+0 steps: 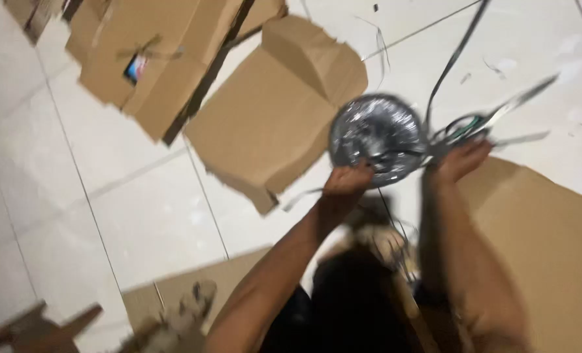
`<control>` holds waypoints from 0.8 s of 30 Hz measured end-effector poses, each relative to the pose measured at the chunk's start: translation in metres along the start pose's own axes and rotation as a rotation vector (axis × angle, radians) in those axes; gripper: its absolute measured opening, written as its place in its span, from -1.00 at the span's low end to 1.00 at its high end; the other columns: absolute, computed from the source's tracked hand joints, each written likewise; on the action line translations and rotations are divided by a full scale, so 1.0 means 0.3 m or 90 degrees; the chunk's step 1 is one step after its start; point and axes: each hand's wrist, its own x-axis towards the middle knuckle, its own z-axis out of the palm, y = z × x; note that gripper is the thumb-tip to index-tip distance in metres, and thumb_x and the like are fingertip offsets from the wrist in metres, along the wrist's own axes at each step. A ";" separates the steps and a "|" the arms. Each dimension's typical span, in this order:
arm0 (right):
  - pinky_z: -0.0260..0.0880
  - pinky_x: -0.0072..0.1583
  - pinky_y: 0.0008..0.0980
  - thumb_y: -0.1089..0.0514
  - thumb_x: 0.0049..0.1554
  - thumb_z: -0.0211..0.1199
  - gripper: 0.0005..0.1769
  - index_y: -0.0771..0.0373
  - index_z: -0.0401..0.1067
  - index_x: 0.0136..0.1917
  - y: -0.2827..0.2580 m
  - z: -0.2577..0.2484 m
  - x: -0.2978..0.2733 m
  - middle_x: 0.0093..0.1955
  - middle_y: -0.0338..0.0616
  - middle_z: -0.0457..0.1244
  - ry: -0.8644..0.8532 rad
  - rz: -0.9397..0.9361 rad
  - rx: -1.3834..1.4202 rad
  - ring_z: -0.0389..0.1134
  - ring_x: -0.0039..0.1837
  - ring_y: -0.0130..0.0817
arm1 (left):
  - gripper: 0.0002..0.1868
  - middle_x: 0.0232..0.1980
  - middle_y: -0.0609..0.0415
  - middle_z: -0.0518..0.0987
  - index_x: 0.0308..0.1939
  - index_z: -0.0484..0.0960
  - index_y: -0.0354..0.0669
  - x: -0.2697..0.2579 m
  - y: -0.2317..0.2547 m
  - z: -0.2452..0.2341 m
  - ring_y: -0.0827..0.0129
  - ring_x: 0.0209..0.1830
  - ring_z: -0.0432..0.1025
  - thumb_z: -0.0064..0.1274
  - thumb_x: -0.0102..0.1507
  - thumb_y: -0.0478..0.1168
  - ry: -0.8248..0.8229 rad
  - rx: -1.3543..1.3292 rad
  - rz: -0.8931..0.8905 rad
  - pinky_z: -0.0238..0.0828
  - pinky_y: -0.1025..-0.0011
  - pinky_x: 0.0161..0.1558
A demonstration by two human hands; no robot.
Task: Weaving and wrapping plastic strips around a cardboard chair seat template
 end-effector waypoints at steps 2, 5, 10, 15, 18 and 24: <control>0.26 0.25 -0.24 0.16 0.42 -0.12 -0.74 0.32 0.26 0.27 -0.316 -0.185 -0.389 0.17 0.08 0.19 0.010 0.066 -0.108 0.21 0.21 -0.15 | -0.88 -0.13 0.01 0.37 -0.20 0.62 -0.03 -0.173 0.051 -0.103 0.31 -0.48 0.39 0.11 0.26 -0.37 -0.298 -0.072 -0.053 0.38 0.39 -0.39; 0.24 0.32 0.00 0.19 0.47 -0.06 -0.66 0.50 0.31 0.35 -0.476 -0.520 -0.733 0.21 0.43 0.23 -0.021 0.033 -0.218 0.27 0.31 0.26 | -0.74 0.26 -0.18 0.52 -0.04 0.68 -0.05 -0.255 0.059 -0.279 0.09 -0.32 0.65 -0.06 0.29 -0.36 -0.624 -0.113 -0.120 0.55 0.16 -0.34; 0.21 0.02 -0.24 0.29 0.42 -0.17 -0.78 0.39 0.29 0.06 -0.651 -1.136 -0.952 -0.09 0.00 0.19 -0.173 0.100 -0.270 0.16 -0.10 -0.23 | -0.70 0.20 -0.09 0.51 0.01 0.69 0.05 -0.655 0.089 -0.405 -0.10 -0.21 0.56 -0.10 0.28 -0.18 -0.623 -0.090 -0.245 0.50 0.01 -0.16; 0.24 0.05 -0.33 0.23 0.51 -0.19 -0.80 0.34 0.18 0.06 -0.728 -1.374 -0.820 -0.06 -0.08 0.17 -0.064 0.043 -0.185 0.16 -0.09 -0.36 | -0.51 0.34 -0.18 0.43 0.28 0.48 -0.03 -0.740 0.130 -0.448 -0.24 -0.20 0.53 -0.08 0.23 -0.27 -0.597 -0.092 -0.349 0.49 -0.09 -0.17; 0.32 0.03 -0.32 0.00 0.51 -0.28 -0.67 0.25 0.06 0.36 -0.831 -1.493 -0.750 0.17 -0.04 0.11 -0.022 0.118 -0.156 0.21 0.06 -0.31 | -0.37 0.10 -0.15 0.37 0.42 0.30 0.24 -0.600 0.133 -0.507 -0.10 -0.29 0.51 -0.15 0.28 -0.36 -0.643 -0.057 -0.317 0.53 -0.04 -0.10; -0.18 -0.38 -0.65 0.12 0.41 0.04 -0.80 -0.04 0.26 -0.11 -1.479 -1.328 -0.765 -0.27 -0.47 0.07 -0.074 0.310 0.387 -0.06 -0.37 -0.69 | -0.68 0.26 -0.19 0.39 0.12 0.54 -0.11 -0.623 0.080 -0.349 -0.19 -0.17 0.54 -0.17 0.32 -0.28 -0.638 -0.002 -0.306 0.53 -0.06 -0.14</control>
